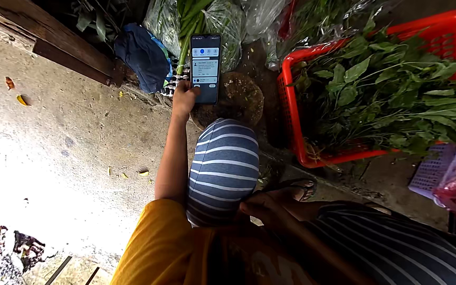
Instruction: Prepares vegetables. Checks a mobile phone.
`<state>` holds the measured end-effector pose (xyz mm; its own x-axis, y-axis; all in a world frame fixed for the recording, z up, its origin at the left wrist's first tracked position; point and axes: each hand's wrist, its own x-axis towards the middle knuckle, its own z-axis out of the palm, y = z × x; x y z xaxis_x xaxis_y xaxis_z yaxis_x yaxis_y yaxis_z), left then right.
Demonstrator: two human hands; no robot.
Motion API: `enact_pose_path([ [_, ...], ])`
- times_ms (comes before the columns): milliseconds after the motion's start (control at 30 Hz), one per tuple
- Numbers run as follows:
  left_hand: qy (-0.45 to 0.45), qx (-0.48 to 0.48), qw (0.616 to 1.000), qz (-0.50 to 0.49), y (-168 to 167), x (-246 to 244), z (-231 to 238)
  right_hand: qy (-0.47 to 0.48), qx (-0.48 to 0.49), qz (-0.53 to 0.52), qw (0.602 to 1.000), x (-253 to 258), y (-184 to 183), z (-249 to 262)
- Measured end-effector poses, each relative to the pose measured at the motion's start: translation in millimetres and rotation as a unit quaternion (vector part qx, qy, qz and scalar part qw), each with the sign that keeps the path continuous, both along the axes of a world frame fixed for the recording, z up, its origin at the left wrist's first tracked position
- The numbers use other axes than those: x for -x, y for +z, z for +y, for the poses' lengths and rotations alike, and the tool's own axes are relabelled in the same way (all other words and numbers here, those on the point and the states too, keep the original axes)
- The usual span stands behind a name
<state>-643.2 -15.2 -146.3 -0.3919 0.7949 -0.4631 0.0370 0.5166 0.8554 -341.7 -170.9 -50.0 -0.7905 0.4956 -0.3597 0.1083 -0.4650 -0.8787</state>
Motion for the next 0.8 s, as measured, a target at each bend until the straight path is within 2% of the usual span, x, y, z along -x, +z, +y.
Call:
enact_pose_path([
  [200,-0.001,-0.004,1.000,0.006,-0.9,0.1,0.3,-0.016,-0.036,0.009,0.999,1.2,-1.8,-0.8],
  [800,0.000,-0.004,1.000,0.013,-1.5,-0.7,0.5,-0.015,-0.027,0.018,0.999,1.9,-1.6,0.4],
])
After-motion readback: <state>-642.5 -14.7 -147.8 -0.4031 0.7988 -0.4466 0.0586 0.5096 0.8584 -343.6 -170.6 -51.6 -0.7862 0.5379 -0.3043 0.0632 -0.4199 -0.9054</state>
